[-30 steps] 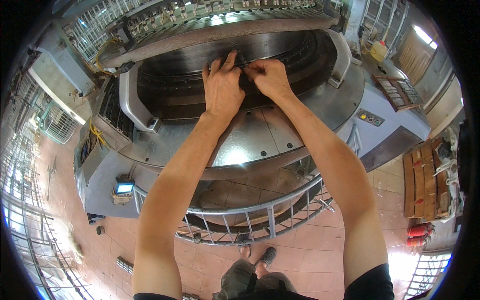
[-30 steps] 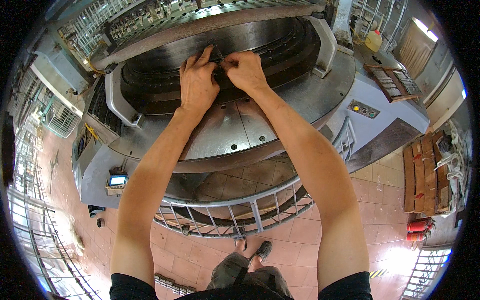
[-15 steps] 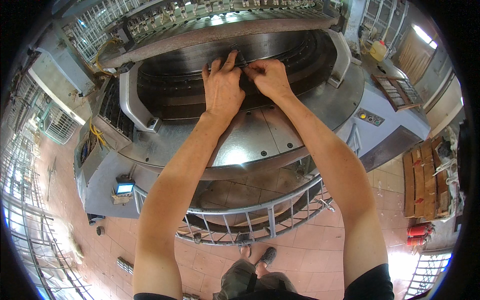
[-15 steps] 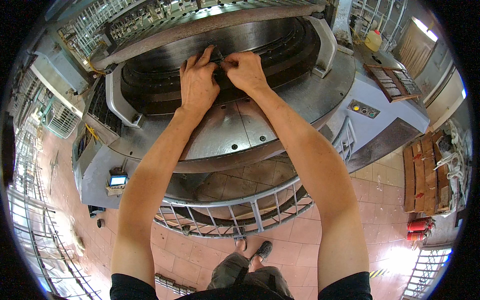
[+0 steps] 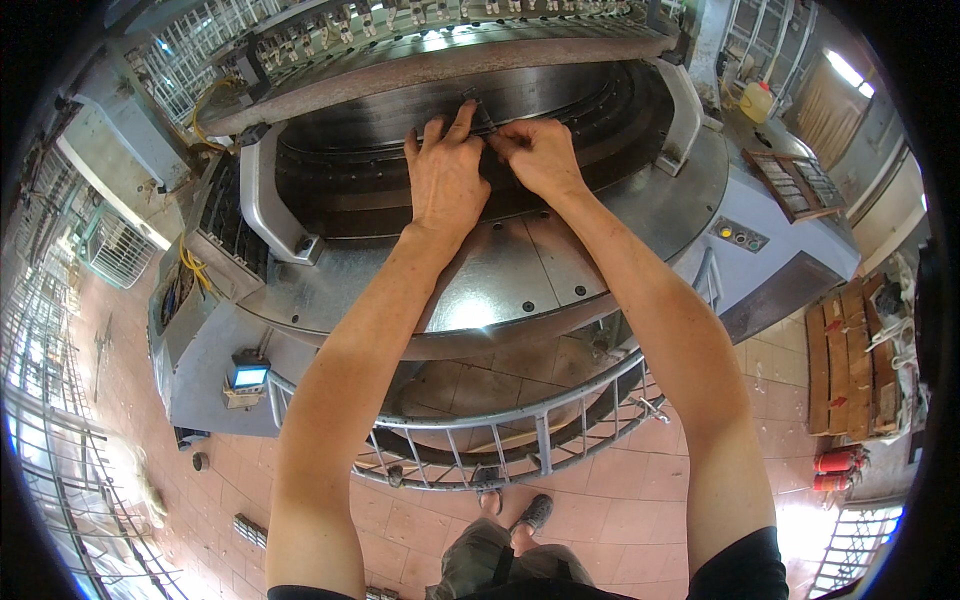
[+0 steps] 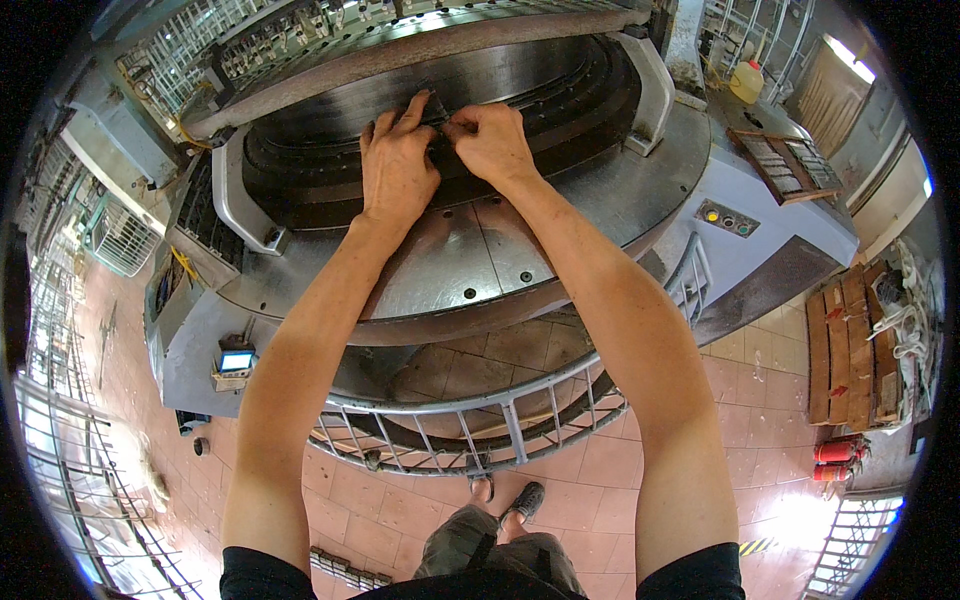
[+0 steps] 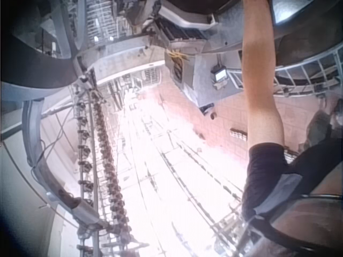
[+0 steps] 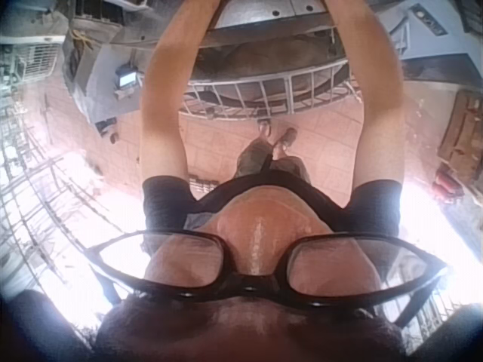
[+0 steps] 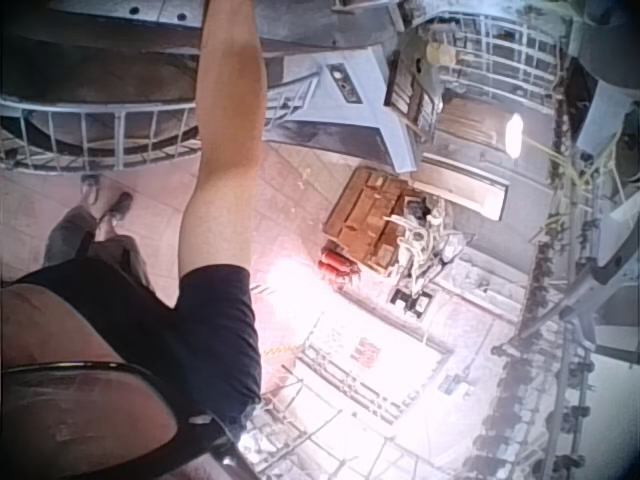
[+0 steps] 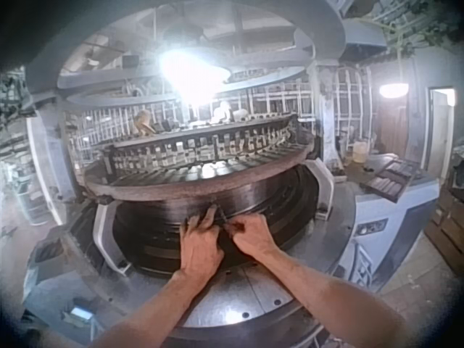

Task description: The person repeatedly picks up small metal strips from a wooden tray and inserts them into slots on a large circular machine. They handle the strips one by one, aligning and pressing them into place on the machine's inner rim.

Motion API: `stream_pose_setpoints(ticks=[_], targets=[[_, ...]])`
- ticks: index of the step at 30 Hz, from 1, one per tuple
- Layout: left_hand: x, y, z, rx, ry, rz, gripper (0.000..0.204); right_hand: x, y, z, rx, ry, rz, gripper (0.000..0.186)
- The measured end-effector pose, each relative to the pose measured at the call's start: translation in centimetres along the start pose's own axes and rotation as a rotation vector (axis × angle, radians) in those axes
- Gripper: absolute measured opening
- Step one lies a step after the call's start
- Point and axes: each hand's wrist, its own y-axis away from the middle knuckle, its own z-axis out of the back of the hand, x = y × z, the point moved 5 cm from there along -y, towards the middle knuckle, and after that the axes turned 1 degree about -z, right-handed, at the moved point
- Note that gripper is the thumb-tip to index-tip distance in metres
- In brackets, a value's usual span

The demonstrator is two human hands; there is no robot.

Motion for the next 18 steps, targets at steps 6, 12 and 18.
stream_pose_setpoints(ticks=[6,12,18], targets=[[0.26,-0.14,-0.47,0.061,-0.003,0.002,0.024,-0.02,0.02,0.07,-0.006,-0.009,-0.017,0.021],[0.2,-0.04,-0.43,0.061,0.0,-0.008,0.025,0.0,0.04,0.07,-0.018,-0.013,-0.029,0.021],[0.16,-0.08,-0.42,0.089,-0.016,-0.015,0.024,0.19,0.15,0.22,-0.028,-0.027,-0.029,0.021]])
